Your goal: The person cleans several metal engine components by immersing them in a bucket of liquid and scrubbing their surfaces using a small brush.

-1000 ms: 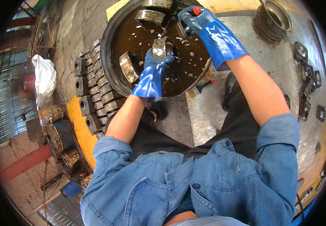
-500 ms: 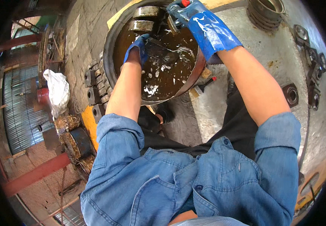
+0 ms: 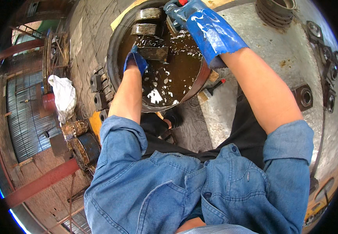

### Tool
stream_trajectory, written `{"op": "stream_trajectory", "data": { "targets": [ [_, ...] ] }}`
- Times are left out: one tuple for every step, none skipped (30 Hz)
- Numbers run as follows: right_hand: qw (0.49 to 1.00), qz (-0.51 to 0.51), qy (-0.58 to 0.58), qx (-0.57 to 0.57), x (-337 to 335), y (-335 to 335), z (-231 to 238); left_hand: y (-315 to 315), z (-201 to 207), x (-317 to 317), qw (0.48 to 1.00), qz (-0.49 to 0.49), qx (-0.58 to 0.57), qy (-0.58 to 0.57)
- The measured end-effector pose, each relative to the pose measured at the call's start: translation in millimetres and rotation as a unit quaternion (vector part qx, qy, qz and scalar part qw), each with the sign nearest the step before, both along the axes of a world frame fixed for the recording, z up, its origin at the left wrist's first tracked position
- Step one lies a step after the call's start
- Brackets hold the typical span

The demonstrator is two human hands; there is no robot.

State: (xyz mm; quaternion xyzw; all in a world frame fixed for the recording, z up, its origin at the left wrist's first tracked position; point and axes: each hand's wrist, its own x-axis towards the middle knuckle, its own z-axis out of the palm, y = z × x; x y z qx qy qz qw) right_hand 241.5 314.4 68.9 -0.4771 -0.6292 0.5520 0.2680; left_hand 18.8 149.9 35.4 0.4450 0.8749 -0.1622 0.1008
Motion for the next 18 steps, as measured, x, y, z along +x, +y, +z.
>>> {"op": "stream_trajectory", "data": {
  "targets": [
    [0.999,0.005,0.037,0.004,-3,0,-5,-3,-3,-1,0.999,0.026,0.018,-0.038],
    [0.997,0.010,0.075,0.008,-5,-1,-11,-7,-7,-2,0.995,0.052,0.036,-0.074],
    [0.994,0.014,0.112,0.012,-7,-1,-16,-8,-9,-3,0.990,0.075,0.050,-0.105],
    [0.997,-0.003,0.080,0.022,-12,-3,-15,-11,-9,3,0.984,0.102,0.063,-0.134],
    [0.995,0.004,0.102,-0.015,-11,-4,-16,-13,-8,9,0.977,0.126,0.072,-0.159],
    [0.991,0.010,0.125,-0.051,-8,-5,-17,-10,-6,15,0.972,0.137,0.076,-0.175],
    [0.985,0.018,0.147,-0.089,-3,-8,-13,-10,-4,24,0.971,0.139,0.073,-0.178],
    [0.997,0.019,0.074,-0.029,6,-12,2,-12,-10,22,0.987,0.082,0.072,-0.118],
    [0.997,0.012,0.070,-0.015,5,-11,0,-15,-17,17,0.996,0.025,0.070,-0.057],
    [0.999,0.003,0.044,0.014,3,-13,2,-24,-49,-6,0.992,-0.060,-0.010,0.110],
    [0.999,-0.006,0.020,0.042,-1,-16,3,-36,-82,-30,0.947,-0.125,-0.086,0.283],
    [0.999,-0.001,0.043,0.030,-5,-19,3,-48,-122,-53,0.694,-0.299,-0.234,0.612],
    [0.998,-0.004,0.061,0.018,-3,-19,2,-42,-124,-44,0.400,-0.384,-0.356,0.752],
    [0.997,-0.007,0.080,0.007,0,-20,1,-38,-126,-35,0.044,-0.430,-0.373,0.821],
    [0.996,-0.001,0.092,0.006,4,-19,-1,-33,-128,-27,-0.199,-0.420,-0.399,0.790],
    [0.995,0.003,0.099,0.005,11,-19,-1,-24,-116,-2,-0.429,-0.385,-0.398,0.714],
    [0.994,0.010,0.110,0.004,16,-20,0,-20,-103,16,-0.633,-0.323,-0.376,0.594],
    [0.987,0.012,0.159,-0.024,12,-16,-10,-17,-92,31,-0.645,-0.330,-0.366,0.584]
  ]
}}
